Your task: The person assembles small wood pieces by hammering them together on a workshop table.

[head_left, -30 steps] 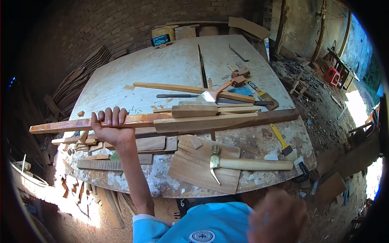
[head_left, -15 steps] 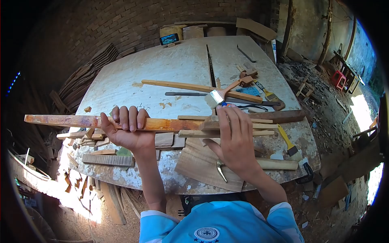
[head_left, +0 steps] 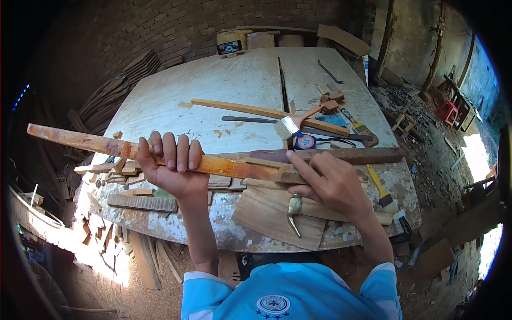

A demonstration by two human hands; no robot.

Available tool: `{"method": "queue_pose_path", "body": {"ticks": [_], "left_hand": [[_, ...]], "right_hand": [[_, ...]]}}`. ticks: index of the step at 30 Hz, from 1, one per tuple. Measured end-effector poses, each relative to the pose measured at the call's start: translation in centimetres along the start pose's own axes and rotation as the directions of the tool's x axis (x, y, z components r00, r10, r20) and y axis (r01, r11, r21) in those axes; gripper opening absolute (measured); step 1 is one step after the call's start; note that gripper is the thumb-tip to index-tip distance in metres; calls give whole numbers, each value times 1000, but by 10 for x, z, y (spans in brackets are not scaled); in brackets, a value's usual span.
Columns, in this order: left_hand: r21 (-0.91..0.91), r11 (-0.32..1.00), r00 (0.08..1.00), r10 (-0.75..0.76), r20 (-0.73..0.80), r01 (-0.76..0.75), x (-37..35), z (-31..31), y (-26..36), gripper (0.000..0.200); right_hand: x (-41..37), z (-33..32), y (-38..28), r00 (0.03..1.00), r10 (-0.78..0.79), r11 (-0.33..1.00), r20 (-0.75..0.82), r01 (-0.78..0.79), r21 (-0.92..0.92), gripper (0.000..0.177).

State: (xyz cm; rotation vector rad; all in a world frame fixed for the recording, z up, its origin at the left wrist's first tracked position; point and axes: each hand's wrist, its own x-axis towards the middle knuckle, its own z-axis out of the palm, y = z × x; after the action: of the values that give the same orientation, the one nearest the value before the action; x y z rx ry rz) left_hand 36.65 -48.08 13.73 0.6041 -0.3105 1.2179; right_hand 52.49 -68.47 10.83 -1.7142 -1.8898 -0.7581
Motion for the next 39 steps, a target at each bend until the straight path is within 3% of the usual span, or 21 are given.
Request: {"method": "queue_pose_path", "body": {"ticks": [3, 10, 15, 18, 19, 22, 24, 26, 27, 30, 31, 32, 33, 34, 35, 36, 37, 38, 39], "left_hand": [[27, 999, 998, -21, 61, 20, -3, 11, 5, 34], [-29, 999, 987, 21, 158, -17, -13, 22, 11, 33], [-17, 999, 998, 36, 57, -35, -10, 19, 12, 32], [1, 996, 996, 87, -34, -87, -4, 13, 8, 31], [-17, 997, 997, 74, -9, -74, -3, 9, 6, 32], [4, 992, 968, 121, -220, -124, -11, 15, -12, 34], [-2, 996, 972, 89, -218, -92, -21, 12, -27, 34], [-26, 997, 969, 67, -237, -76, -26, 6, -41, 35], [-51, 999, 997, 1, -71, -5, -27, -1, -42, 32], [302, 930, 971, -165, -171, 211, -32, 1, -46, 26], [538, 800, 957, -286, -46, 265, -38, -22, -36, 27], [935, 270, 924, -364, -121, 229, -45, -22, -12, 23], [939, 283, 917, -393, -71, 195, -59, -9, 3, 18], [971, 23, 894, -384, 229, -238, -67, -17, 30, 20], [837, -79, 828, -224, 514, -541, -75, -14, 47, 24], [654, -369, 748, -246, 617, -660, -76, -2, 75, 32], [380, -648, 656, -251, 712, -660, -70, -3, 98, 46], [221, -839, 694, -231, 682, -497, -61, -10, 119, 59], [82, -889, 698, -293, 653, -451, -44, -5, 136, 68]], "right_hand": [[-2, -8, 3, 991, -95, 995, 95, 95, -1, 60], [6, -24, 5, 989, -143, 988, 44, 141, 61, 64], [10, -27, -1, 988, -109, 994, 110, 111, -10, 64], [12, -16, -15, 997, -26, 974, 77, 42, -221, 62], [14, -11, -21, 998, 32, 978, 44, -22, -207, 64], [17, 10, -33, 986, 166, 965, -21, -167, -204, 67], [18, 25, -32, 983, 184, 945, -26, -185, -268, 67], [22, 34, -25, 985, 121, 929, -121, -156, -337, 47], [21, 36, -20, 981, 136, 929, -140, -176, -327, 42], [21, 35, 2, 962, 104, 898, -254, -201, -392, 29], [19, 29, 10, 959, 105, 881, -264, -212, -422, 30], [17, 21, 20, 956, 106, 858, -275, -228, -461, 31], [12, 17, 31, 952, 66, 826, -300, -220, -518, 31], [6, 11, 41, 947, 52, 815, -317, -223, -534, 30], [1, 6, 50, 940, 38, 805, -339, -229, -546, 30], [-4, 3, 56, 933, 26, 802, -358, -234, -550, 29], [-11, -2, 63, 934, 15, 806, -357, -222, -548, 47], [-15, -6, 69, 924, -3, 784, -382, -235, -575, 46], [-18, -10, 74, 916, -27, 766, -400, -238, -597, 44]]}}
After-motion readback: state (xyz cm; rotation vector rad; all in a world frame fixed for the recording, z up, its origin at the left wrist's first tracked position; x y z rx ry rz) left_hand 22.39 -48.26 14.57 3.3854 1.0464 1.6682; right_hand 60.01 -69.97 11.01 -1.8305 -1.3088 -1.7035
